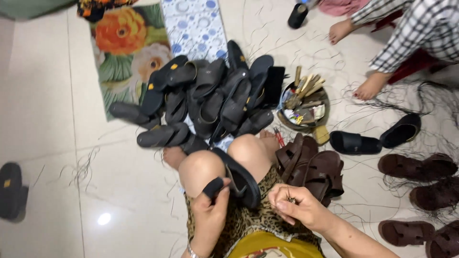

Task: Hand-stitching a shoe strap or sole using a needle and thread in a repair setting.

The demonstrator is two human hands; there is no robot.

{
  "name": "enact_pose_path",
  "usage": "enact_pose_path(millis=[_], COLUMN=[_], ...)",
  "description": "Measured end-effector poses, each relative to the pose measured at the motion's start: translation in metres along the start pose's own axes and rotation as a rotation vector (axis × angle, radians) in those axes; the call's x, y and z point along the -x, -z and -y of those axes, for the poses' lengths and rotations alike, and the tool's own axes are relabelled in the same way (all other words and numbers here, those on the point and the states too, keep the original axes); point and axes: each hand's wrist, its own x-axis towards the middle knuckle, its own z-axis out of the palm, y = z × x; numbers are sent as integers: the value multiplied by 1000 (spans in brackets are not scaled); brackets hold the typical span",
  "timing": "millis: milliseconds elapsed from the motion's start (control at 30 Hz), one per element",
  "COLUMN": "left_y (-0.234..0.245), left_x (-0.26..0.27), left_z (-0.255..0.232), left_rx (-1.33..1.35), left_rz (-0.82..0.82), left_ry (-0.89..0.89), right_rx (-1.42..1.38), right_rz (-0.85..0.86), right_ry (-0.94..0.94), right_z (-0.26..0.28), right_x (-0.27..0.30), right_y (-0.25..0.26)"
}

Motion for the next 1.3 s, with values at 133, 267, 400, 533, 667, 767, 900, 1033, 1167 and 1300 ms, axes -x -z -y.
enact_pose_path(millis=[133,267,400,533,667,767,900,1033,1167,1300], left_y=[11,17,6,24,80,102,58,18,8,11], left_x=[9,25,32,19,-3,-13,4,8,17,5], left_z=[8,21,27,35,101,77,17,-17,-25,-15], left_rx=[234,512,702,-96,-826,-954,-268,-306,271,-181], left_rz=[-49,254,305,-25,-353,-253,-134,686,832,451], left_ry=[377,322,164,-5,-204,-226,-57,185,-47,-154], right_rx=[-165,398,893,1183,1239,1501,1432,1037,914,907], right_rz=[84,-95,-160,-498,-1046,-1224,-1063,-434,-84,-129], right_ry=[-118,-116,375,682,412,200,208,55,-376,-26], right_z=[-8,1,6,-4,-11,-10,7,0,-9,5], right_x=[-6,-21,-29,-31,11,70,32,-13,-10,-7], right_y=[9,-24,-54,3,146,254,158,33,6,-3])
